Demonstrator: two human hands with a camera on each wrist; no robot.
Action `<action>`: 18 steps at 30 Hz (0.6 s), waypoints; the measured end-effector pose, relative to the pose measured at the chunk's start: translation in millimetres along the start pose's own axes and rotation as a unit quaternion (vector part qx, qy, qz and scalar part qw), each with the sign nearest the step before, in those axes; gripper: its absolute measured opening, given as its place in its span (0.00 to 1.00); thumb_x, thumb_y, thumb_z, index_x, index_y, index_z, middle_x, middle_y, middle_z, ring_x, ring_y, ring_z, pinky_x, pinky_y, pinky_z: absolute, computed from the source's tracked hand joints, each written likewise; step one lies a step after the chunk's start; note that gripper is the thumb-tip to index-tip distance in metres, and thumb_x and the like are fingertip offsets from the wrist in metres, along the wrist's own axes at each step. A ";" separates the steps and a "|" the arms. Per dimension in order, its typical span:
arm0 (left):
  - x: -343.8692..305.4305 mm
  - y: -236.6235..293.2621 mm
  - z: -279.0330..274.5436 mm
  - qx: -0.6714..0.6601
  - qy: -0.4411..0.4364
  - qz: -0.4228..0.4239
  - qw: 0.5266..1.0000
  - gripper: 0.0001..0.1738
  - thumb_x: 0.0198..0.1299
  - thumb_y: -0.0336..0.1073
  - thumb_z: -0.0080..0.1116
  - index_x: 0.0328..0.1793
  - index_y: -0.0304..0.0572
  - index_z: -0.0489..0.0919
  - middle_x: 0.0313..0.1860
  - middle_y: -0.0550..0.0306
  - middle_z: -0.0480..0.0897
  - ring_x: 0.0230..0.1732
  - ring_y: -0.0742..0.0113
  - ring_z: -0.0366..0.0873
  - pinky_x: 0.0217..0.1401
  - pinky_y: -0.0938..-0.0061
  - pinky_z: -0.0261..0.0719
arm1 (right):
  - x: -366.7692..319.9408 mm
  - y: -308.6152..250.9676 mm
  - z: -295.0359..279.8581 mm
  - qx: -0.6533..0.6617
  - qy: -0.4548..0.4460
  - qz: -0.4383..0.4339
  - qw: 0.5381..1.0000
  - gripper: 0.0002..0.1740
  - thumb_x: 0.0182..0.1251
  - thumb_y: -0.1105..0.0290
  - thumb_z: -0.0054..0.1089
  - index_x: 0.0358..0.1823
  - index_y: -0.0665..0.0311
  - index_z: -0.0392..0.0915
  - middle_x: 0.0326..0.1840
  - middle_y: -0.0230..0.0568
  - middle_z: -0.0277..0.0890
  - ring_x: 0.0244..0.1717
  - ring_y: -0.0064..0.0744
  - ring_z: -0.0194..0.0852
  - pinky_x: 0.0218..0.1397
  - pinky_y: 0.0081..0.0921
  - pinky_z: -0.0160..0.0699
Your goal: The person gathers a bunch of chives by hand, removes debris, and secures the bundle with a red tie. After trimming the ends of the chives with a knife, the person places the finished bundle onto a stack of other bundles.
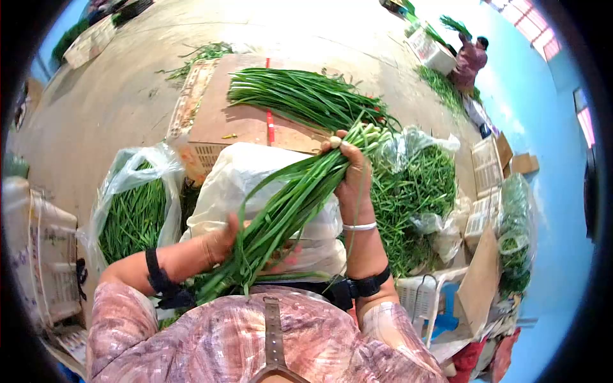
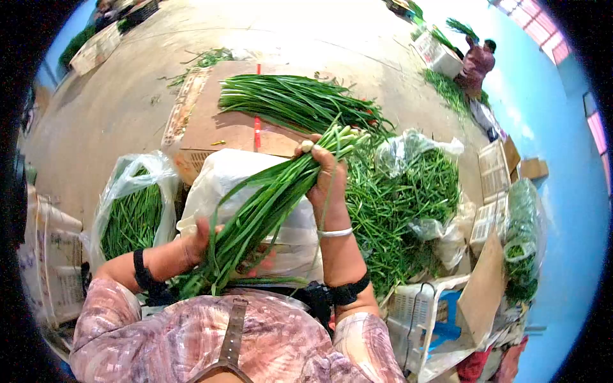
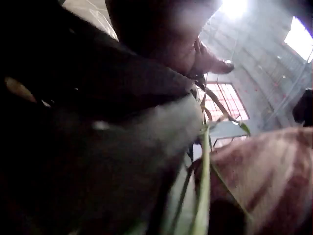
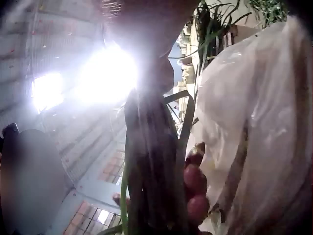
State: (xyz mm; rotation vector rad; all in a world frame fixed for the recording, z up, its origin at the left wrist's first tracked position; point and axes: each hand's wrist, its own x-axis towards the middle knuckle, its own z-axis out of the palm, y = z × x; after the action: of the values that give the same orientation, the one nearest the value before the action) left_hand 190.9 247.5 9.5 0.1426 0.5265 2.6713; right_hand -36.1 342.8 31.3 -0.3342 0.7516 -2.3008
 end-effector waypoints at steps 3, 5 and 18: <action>14.7 -2.0 0.2 0.190 0.151 -0.109 0.964 0.35 0.44 0.38 0.70 0.59 0.36 0.68 0.49 0.43 0.78 0.44 0.56 0.80 0.51 0.64 0.77 | -2.3 7.3 -24.9 -0.008 0.085 0.018 0.996 0.14 0.57 0.77 0.50 0.46 0.70 0.69 0.34 0.48 0.76 0.33 0.40 0.78 0.37 0.34 0.82; 29.2 -3.1 1.1 0.231 0.212 -0.080 0.946 0.28 0.42 0.28 0.67 0.53 0.34 0.72 0.42 0.49 0.80 0.39 0.61 0.80 0.47 0.69 0.77 | -12.9 -4.5 -27.5 -0.045 0.079 0.011 0.996 0.18 0.61 0.69 0.55 0.50 0.70 0.69 0.39 0.52 0.77 0.41 0.44 0.79 0.43 0.37 0.83; 36.0 37.5 -15.8 0.491 0.193 -0.163 0.834 0.15 0.48 0.19 0.58 0.44 0.32 0.72 0.29 0.57 0.79 0.30 0.71 0.78 0.37 0.74 0.77 | -22.6 -85.0 -106.3 -0.143 0.067 -0.067 0.985 0.27 0.69 0.58 0.49 0.62 0.68 0.61 0.50 0.56 0.73 0.48 0.45 0.77 0.48 0.37 0.82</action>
State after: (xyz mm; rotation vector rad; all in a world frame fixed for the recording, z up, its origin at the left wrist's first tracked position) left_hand 141.3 225.4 10.1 -0.1956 1.8253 1.8438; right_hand -109.9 454.1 -3.4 -0.3703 1.1644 -2.3589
